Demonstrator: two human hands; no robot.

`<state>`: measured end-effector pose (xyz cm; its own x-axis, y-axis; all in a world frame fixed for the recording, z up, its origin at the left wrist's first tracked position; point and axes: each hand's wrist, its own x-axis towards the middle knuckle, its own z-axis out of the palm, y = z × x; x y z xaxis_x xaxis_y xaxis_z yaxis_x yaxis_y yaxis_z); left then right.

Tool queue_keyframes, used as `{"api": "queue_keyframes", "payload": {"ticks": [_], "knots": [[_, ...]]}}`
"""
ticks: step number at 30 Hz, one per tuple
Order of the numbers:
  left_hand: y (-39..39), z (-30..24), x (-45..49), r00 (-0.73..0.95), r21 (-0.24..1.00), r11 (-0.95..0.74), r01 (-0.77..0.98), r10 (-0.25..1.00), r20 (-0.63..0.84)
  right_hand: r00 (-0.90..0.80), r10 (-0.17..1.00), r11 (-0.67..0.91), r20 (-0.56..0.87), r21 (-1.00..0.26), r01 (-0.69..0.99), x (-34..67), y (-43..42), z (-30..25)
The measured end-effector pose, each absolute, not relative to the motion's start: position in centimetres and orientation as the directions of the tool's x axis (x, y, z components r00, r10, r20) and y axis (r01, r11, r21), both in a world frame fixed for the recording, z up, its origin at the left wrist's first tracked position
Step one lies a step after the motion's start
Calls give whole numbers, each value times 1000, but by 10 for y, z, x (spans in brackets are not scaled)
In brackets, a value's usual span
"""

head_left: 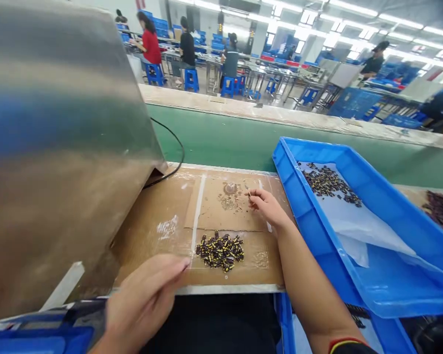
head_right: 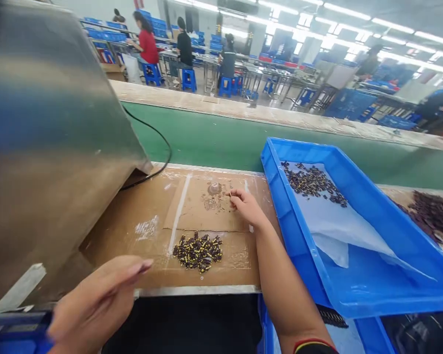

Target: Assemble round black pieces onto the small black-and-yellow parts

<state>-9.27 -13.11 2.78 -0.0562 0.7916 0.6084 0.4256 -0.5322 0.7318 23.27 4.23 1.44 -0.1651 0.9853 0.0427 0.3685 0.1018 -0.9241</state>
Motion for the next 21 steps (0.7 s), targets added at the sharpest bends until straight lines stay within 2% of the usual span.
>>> {"api": "queue_keyframes", "payload": {"ticks": [1,2,4,7,11,16,21], "knots": [[-117,27,-80,-15,692,-552,465,777,630,-134,989,98,57,-940,327,235,46,17],[-101,27,-67,-13,708,-541,454,790,612,-102,992,99,72,-952,291,237,50,20],[-67,32,-43,-14,799,-470,376,859,512,-47,994,110,101,-964,241,238,60,25],[-23,41,-19,-66,923,-340,178,932,356,3,990,137,142,-965,223,233,77,27],[11,31,-10,-124,980,-170,-98,980,158,61,973,195,224,-932,304,215,95,14],[21,2,-11,-96,894,139,-426,976,-197,148,938,229,313,-882,413,197,103,-6],[22,2,-8,-66,834,197,-515,961,-268,90,837,401,540,-716,571,191,102,-15]]}}
